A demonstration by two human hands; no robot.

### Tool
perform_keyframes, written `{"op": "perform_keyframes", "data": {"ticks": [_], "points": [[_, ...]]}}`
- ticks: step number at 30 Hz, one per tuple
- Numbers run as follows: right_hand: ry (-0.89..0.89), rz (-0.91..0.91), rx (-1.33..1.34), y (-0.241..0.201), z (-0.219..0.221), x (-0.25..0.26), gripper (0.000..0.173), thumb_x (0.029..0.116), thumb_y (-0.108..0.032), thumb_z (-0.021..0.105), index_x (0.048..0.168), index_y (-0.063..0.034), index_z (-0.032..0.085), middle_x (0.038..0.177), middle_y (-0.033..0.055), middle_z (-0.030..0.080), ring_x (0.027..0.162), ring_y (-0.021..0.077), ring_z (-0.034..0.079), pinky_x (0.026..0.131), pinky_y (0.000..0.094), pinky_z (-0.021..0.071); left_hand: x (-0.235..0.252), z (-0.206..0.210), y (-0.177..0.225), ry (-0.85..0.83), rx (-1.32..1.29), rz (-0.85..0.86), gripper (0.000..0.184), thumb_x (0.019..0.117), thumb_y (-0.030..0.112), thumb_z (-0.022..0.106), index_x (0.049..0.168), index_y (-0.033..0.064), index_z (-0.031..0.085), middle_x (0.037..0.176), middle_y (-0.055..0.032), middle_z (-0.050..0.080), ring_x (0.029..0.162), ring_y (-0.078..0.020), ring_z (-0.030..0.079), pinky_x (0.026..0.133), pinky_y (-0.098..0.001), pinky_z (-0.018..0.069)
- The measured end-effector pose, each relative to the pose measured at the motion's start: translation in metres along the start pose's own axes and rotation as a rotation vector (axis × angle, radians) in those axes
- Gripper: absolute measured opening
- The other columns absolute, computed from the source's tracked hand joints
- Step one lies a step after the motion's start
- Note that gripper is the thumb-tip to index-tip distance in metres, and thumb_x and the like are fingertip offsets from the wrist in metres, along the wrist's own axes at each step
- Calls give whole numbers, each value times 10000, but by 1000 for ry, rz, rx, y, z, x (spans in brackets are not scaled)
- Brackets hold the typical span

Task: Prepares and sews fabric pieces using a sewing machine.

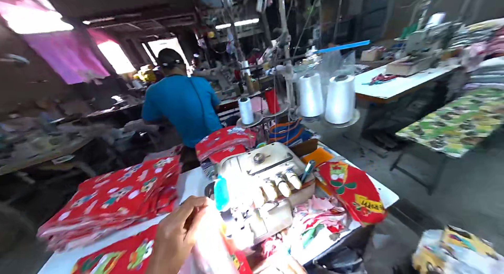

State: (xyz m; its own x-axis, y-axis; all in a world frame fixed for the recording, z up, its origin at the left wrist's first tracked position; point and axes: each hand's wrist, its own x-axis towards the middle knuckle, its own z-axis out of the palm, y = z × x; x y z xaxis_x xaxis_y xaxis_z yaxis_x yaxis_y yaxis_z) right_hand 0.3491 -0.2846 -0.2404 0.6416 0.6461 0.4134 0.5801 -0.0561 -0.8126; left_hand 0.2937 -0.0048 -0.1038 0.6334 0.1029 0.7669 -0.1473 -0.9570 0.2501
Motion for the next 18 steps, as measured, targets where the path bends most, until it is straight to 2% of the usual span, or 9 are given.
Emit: {"op": "perform_keyframes", "data": {"ticks": [2, 4, 5, 8, 9, 10, 12, 14, 18], "points": [[41, -36, 88, -1, 15, 14, 570, 917, -357, 753, 1289, 63, 654, 1275, 229, 670, 1198, 298, 655, 1051, 421, 511, 1, -7, 12, -31, 44, 111, 284, 1071, 287, 511, 1039, 46, 657, 861, -118, 666, 717, -95, 593, 643, -188, 469], [14, -16, 143, -8, 26, 25, 652, 890, -467, 751, 1299, 34, 662, 1265, 174, 694, 1167, 236, 676, 1018, 406, 533, 1, -13, 22, -64, 54, 186, 276, 1080, 288, 508, 1043, 53, 648, 911, -134, 696, 758, -132, 629, 666, -215, 486], [-17, -2, 189, -12, 31, 31, 657, 880, -469, 762, 1289, 36, 664, 1242, 167, 706, 1139, 223, 691, 997, 399, 547, 1, -15, 28, -71, 51, 198, 273, 1082, 280, 505, 1033, 50, 644, 921, -137, 698, 773, -137, 636, 683, -213, 492], [-131, 96, 356, -25, 45, 47, 570, 858, -318, 814, 1248, 66, 653, 1137, 210, 713, 1050, 274, 705, 952, 458, 553, 1, -19, 53, -11, 28, 164, 318, 1050, 195, 547, 950, -70, 691, 873, -231, 723, 770, -206, 675, 726, -247, 510], [-133, 126, 372, -27, 50, 51, 519, 861, -291, 809, 1214, 59, 660, 1078, 203, 720, 999, 268, 712, 916, 463, 560, -1, -20, 50, -16, 16, 174, 312, 1058, 209, 543, 960, -54, 680, 871, -214, 715, 769, -181, 660, 723, -227, 501], [-104, 141, 386, -28, 56, 54, 463, 864, -274, 803, 1166, 52, 671, 1005, 183, 726, 927, 242, 714, 858, 446, 567, -5, -23, 39, -56, 10, 194, 279, 1080, 254, 517, 1007, 16, 641, 903, -154, 691, 798, -121, 637, 722, -183, 483], [-10, 145, 426, -30, 63, 57, 370, 883, -230, 786, 1088, 61, 686, 896, 150, 718, 812, 191, 698, 772, 389, 571, -8, -26, 27, -73, -21, 228, 240, 1081, 262, 521, 1047, 51, 628, 933, -128, 684, 818, -88, 626, 715, -166, 470], [67, 121, 469, -31, 66, 58, 262, 907, -172, 759, 1045, 43, 701, 870, 113, 723, 780, 132, 697, 750, 317, 584, -10, -31, 25, -72, -17, 219, 240, 1080, 261, 526, 1063, 45, 629, 959, -127, 692, 853, -79, 637, 744, -163, 482], [121, 62, 483, -29, 53, 58, 129, 935, -65, 675, 1014, 27, 720, 927, 91, 727, 832, 85, 696, 786, 245, 582, -3, -37, 20, -25, 41, 162, 293, 1078, 277, 525, 1054, 7, 637, 894, -157, 684, 738, -106, 608, 666, -201, 478]]}}
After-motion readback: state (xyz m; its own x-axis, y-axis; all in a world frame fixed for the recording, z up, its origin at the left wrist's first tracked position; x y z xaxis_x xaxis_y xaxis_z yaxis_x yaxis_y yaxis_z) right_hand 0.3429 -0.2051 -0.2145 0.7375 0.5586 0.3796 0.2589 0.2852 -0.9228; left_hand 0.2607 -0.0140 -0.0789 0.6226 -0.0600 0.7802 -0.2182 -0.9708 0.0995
